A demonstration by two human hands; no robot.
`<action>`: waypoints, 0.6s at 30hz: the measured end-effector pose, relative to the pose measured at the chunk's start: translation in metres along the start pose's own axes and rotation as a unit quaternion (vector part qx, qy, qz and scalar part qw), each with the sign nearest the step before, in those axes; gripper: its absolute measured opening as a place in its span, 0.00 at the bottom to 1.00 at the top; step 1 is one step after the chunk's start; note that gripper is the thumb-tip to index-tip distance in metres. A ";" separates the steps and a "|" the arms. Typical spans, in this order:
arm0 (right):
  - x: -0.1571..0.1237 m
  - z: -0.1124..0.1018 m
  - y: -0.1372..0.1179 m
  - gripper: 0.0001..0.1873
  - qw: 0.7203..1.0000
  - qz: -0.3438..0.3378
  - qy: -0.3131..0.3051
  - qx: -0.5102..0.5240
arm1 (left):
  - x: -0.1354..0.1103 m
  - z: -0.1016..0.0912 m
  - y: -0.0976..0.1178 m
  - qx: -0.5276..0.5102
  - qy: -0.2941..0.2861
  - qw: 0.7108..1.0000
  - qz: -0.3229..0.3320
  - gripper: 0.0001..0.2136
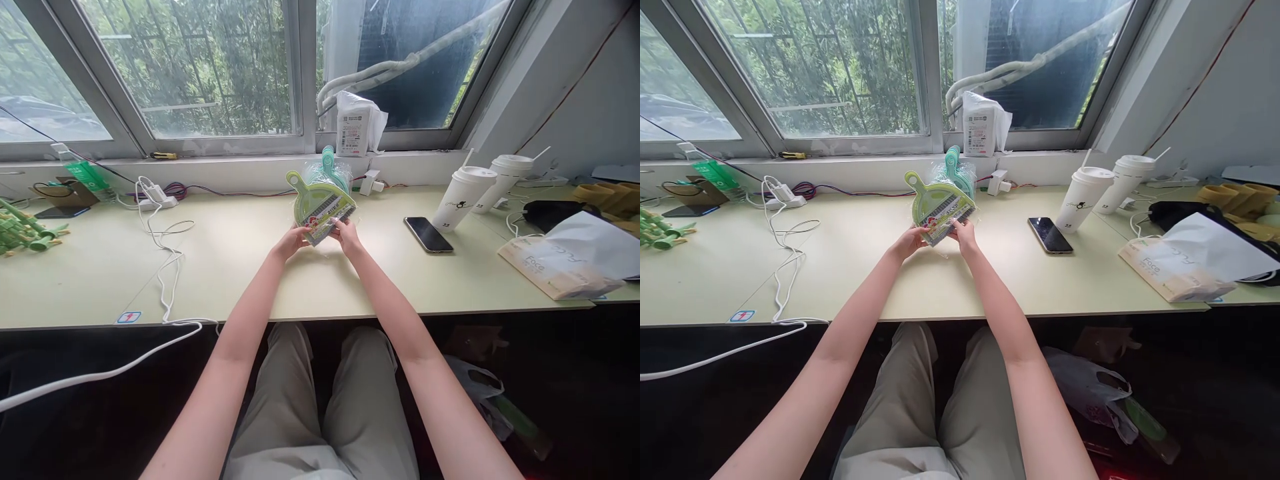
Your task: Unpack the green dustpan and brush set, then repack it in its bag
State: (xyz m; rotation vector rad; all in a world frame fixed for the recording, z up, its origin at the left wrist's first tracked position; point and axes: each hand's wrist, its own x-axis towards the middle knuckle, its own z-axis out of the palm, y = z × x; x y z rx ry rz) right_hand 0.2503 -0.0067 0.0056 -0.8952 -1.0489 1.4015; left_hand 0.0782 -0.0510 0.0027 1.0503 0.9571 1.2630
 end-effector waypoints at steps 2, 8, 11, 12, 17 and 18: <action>0.002 -0.005 -0.004 0.01 0.999 -0.007 -0.010 -0.039 | 0.000 -0.003 0.003 -0.002 0.015 1.000 0.006 0.27; -0.001 -0.024 -0.016 0.13 0.977 -0.122 0.026 -0.173 | -0.002 -0.019 0.016 -0.034 0.066 0.997 0.031 0.29; -0.005 -0.026 -0.016 0.29 0.936 -0.239 0.007 -0.257 | -0.004 -0.022 0.019 -0.044 0.061 0.997 0.014 0.30; -0.005 -0.026 -0.015 0.30 0.912 -0.286 -0.003 -0.295 | -0.004 -0.022 0.019 -0.045 0.056 0.997 0.006 0.30; 0.004 -0.027 -0.010 0.07 0.849 -0.385 0.020 -0.362 | -0.003 -0.021 0.016 -0.032 0.043 0.998 -0.033 0.28; 0.006 -0.028 -0.010 0.06 0.852 -0.385 0.027 -0.355 | -0.003 -0.022 0.016 -0.029 0.042 0.998 -0.037 0.28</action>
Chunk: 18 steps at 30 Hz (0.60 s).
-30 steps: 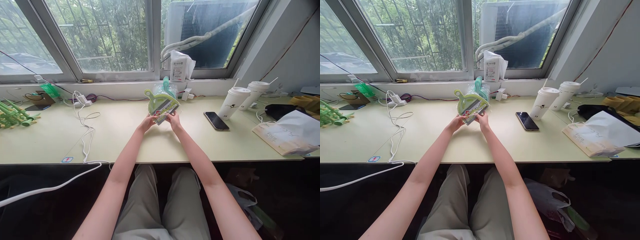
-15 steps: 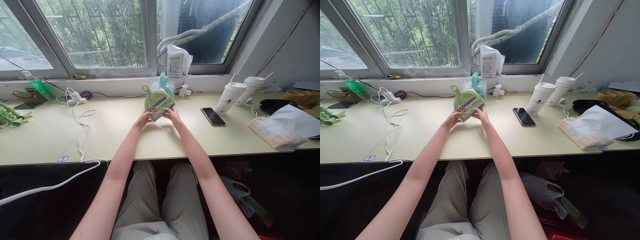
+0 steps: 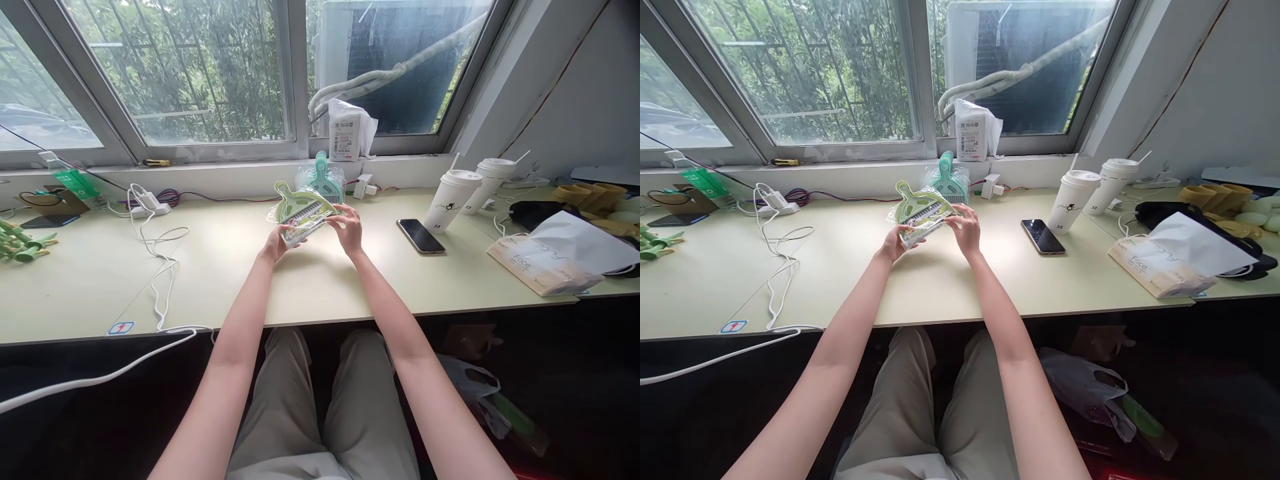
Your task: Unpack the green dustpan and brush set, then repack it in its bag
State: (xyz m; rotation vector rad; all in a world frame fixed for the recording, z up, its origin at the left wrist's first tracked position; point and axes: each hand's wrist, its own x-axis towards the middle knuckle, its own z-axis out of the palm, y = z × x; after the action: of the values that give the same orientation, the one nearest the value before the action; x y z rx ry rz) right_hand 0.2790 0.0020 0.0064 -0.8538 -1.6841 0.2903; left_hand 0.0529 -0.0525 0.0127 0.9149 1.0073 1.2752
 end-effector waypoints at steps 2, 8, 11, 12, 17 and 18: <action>0.001 0.000 0.003 0.05 1.000 0.004 0.005 0.010 | 0.000 -0.003 0.001 0.007 -0.004 1.000 -0.009 0.28; -0.002 0.001 0.015 0.04 0.999 0.041 0.002 0.035 | -0.003 -0.009 -0.001 0.045 -0.057 0.996 -0.061 0.28; -0.003 0.002 0.019 0.01 0.997 0.066 0.012 0.037 | -0.003 -0.008 -0.002 0.063 -0.099 0.990 -0.078 0.27; -0.003 0.003 0.020 0.01 0.996 0.074 0.017 0.038 | -0.004 -0.008 -0.002 0.069 -0.112 0.988 -0.080 0.27; -0.001 0.004 0.026 0.02 0.990 0.125 0.014 0.060 | -0.007 -0.005 0.002 0.095 -0.150 0.981 -0.076 0.28; -0.001 0.003 0.029 0.04 0.988 0.142 0.013 0.064 | -0.008 -0.004 0.002 0.099 -0.153 0.980 -0.075 0.29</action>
State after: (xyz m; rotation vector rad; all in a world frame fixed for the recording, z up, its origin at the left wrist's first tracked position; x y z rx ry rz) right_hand 0.2873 0.0223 -0.0125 -0.9967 -1.5005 0.5747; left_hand 0.0482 -0.0600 0.0136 1.1280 0.9477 0.8862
